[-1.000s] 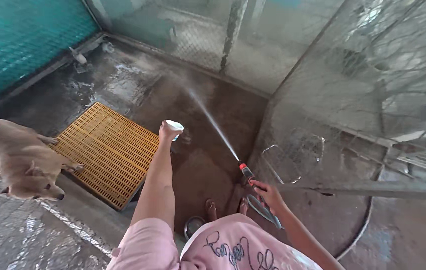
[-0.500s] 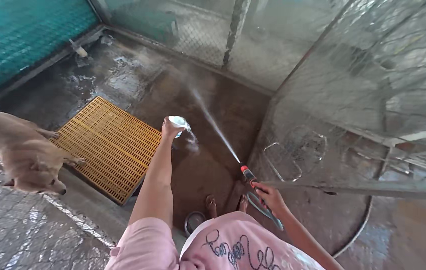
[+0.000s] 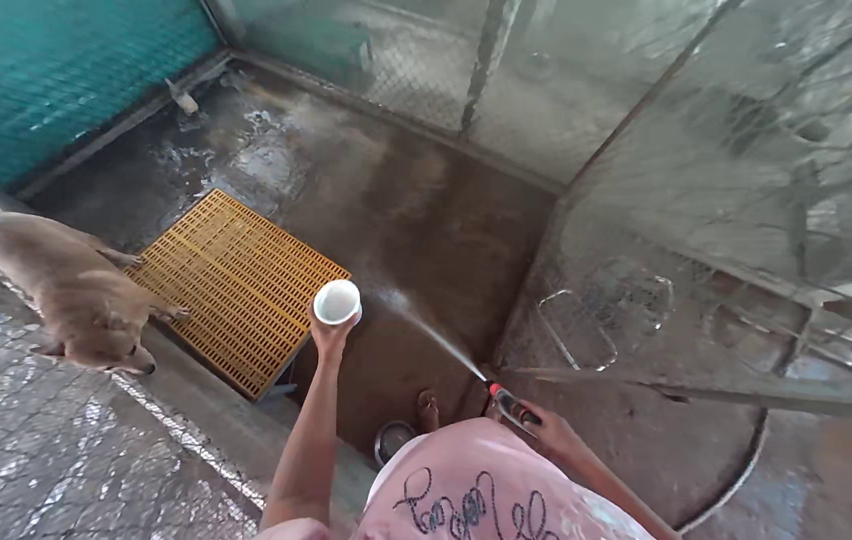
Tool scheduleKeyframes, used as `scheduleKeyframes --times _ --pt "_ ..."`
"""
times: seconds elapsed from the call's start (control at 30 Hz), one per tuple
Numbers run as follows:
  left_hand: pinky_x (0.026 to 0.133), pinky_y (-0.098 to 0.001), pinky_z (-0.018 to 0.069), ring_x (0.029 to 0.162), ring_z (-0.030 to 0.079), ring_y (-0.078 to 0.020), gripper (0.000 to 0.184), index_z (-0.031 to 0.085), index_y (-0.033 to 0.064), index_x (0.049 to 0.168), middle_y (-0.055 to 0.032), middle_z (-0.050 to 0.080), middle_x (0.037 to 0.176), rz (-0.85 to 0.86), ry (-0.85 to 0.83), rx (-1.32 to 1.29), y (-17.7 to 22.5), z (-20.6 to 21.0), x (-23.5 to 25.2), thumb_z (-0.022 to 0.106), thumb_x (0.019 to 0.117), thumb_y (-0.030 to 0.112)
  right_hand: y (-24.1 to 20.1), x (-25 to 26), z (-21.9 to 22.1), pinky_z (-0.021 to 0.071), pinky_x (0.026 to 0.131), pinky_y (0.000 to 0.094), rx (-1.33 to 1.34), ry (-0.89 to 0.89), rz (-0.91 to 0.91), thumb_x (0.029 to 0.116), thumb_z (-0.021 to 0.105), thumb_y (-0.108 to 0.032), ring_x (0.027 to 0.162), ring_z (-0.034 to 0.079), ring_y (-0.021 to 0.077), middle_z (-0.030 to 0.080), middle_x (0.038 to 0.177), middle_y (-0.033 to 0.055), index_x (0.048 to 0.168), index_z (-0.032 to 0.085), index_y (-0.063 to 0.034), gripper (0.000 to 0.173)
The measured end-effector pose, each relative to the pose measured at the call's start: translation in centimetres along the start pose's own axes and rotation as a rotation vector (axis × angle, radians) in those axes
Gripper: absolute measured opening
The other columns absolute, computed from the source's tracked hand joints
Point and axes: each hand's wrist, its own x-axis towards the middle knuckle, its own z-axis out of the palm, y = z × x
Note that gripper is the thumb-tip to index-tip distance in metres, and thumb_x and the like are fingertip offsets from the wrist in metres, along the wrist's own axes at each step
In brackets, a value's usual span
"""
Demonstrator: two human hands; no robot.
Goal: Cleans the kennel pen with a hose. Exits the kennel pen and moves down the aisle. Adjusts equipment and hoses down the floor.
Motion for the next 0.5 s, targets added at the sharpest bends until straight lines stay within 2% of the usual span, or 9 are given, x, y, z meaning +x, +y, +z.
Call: scheduleKeyframes --times 0.1,0.2,0.33,0.4,0.47,0.5 --pt "0.111 -0.0348 0.0467 0.134 0.052 -0.0253 0.122 0.020 -0.0097 0.154 -0.0292 0.045 0.149 -0.029 0.024 0.033 -0.7 -1.9 -2.7 0.092 0.0595 0.018 0.2 0.4 -0.2 0.0446 0.109 0.0582 0.060 0.064 0.027 0.1062 0.055 -0.013 0.129 0.059 0.0422 0.057 0.143 0.0268 0.156 0.043 -0.0087 0.052" --pt "0.111 -0.0345 0.0461 0.134 0.052 -0.0255 0.121 0.023 -0.0096 0.153 -0.0291 0.046 0.148 -0.069 0.032 0.098 -0.6 -3.2 -4.0 0.092 0.0580 0.018 -0.4 0.6 0.0 0.0370 0.118 0.0541 0.003 -0.005 -0.039 0.1057 0.056 -0.012 0.139 0.052 0.0403 0.053 0.149 0.0263 0.157 0.041 -0.0059 0.054" --pt "0.111 -0.0344 0.0453 0.135 0.051 -0.0257 0.121 0.023 -0.0094 0.154 -0.0299 0.045 0.148 -0.050 0.034 0.126 -0.8 -3.8 -4.7 0.092 0.0586 0.019 -1.4 0.9 -0.4 0.0374 0.118 0.0535 0.022 0.029 -0.041 0.1063 0.054 -0.012 0.139 0.052 0.0394 0.053 0.149 0.0260 0.157 0.040 -0.0059 0.053" --pt "0.112 -0.0351 0.0448 0.137 0.050 -0.0260 0.124 0.019 -0.0081 0.155 -0.0304 0.042 0.151 -0.025 0.022 0.104 -0.8 -3.8 -4.8 0.092 0.0580 0.018 -1.7 1.0 -0.8 0.0436 0.112 0.0547 0.051 0.028 -0.021 0.1074 0.053 -0.014 0.131 0.057 0.0405 0.054 0.148 0.0262 0.159 0.039 -0.0082 0.053" --pt "0.112 -0.0350 0.0443 0.137 0.050 -0.0259 0.126 0.019 -0.0085 0.155 -0.0307 0.040 0.152 0.007 0.007 0.101 -0.6 -3.6 -4.8 0.093 0.0569 0.019 -1.9 1.0 -0.9 0.0506 0.098 0.0554 0.100 0.042 -0.020 0.1074 0.054 -0.014 0.114 0.065 0.0416 0.058 0.140 0.0284 0.159 0.039 -0.0092 0.054" --pt "0.113 -0.0344 0.0435 0.138 0.049 -0.0256 0.127 0.019 -0.0092 0.155 -0.0309 0.039 0.153 0.021 -0.002 0.103 -0.5 -3.4 -4.8 0.093 0.0566 0.020 -2.1 1.0 -0.9 0.0512 0.096 0.0553 0.119 0.059 -0.017 0.1075 0.054 -0.014 0.111 0.065 0.0414 0.058 0.139 0.0286 0.159 0.038 -0.0100 0.054"
